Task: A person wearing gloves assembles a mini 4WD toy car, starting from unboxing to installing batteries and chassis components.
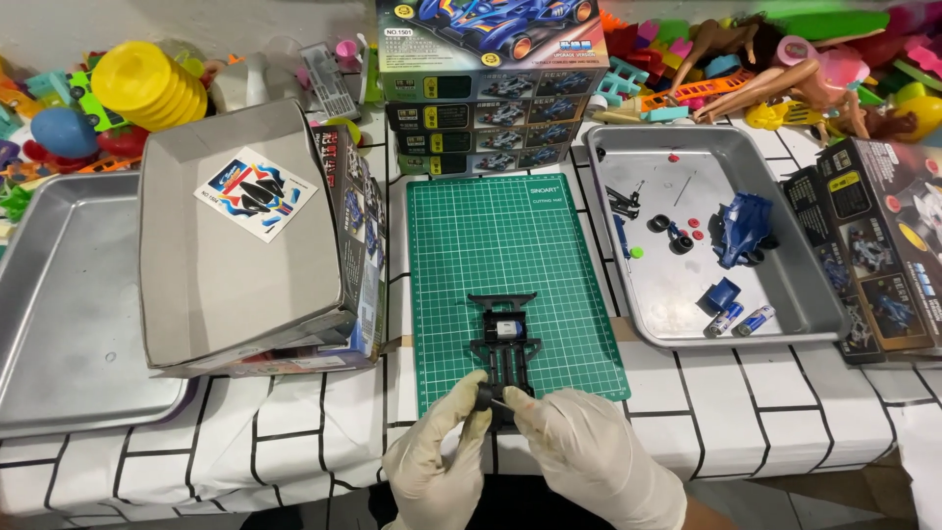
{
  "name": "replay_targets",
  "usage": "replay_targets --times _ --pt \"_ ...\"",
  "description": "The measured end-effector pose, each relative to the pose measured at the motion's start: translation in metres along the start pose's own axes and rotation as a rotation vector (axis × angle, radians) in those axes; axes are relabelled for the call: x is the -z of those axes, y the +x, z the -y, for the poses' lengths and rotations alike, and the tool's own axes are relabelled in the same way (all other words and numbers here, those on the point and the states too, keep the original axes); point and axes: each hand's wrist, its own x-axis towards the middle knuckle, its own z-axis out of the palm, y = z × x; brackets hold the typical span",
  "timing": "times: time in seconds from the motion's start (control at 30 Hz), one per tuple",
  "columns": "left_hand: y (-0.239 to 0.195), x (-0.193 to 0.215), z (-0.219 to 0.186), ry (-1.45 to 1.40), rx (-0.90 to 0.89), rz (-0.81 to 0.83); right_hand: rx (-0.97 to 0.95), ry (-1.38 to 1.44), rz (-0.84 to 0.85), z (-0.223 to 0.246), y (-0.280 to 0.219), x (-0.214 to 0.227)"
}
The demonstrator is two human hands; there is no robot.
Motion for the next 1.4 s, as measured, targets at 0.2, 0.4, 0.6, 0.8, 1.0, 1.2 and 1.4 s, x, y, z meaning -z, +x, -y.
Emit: replay_targets --times 0.2,0.4,0.6,0.8,1.0,1.2,1.4 --pt "-0.002 -0.007 0.006 0.241 -0.137 -0.063 0.173 -0.291 -0.117 0.0 0.017 0.003" --pt "0.004 -0.003 -0.031 0.043 0.215 -0.01 -0.288 0.648 0.02 -0.005 0.019 0.013" --pt "0.006 -0.009 -0.018 0.148 -0.103 0.038 0.154 -0.192 -0.12 -0.016 0.0 0.0" --pt "0.002 -0.012 -0.01 0.035 -0.14 0.143 0.156 -0.114 -0.146 -0.024 -0.002 -0.003" --pt "-0.008 -0.016 0.004 0.134 -0.279 0.181 0.143 -0.283 -0.096 -0.027 -0.005 0.001" --pt "0.018 0.0 -0.027 0.059 0.073 0.46 -0.018 -0.223 -0.052 -0.04 0.019 0.044" --pt "-0.002 -0.005 0.068 0.354 -0.076 0.621 -1.142 0.063 0.269 -0.083 0.063 0.126"
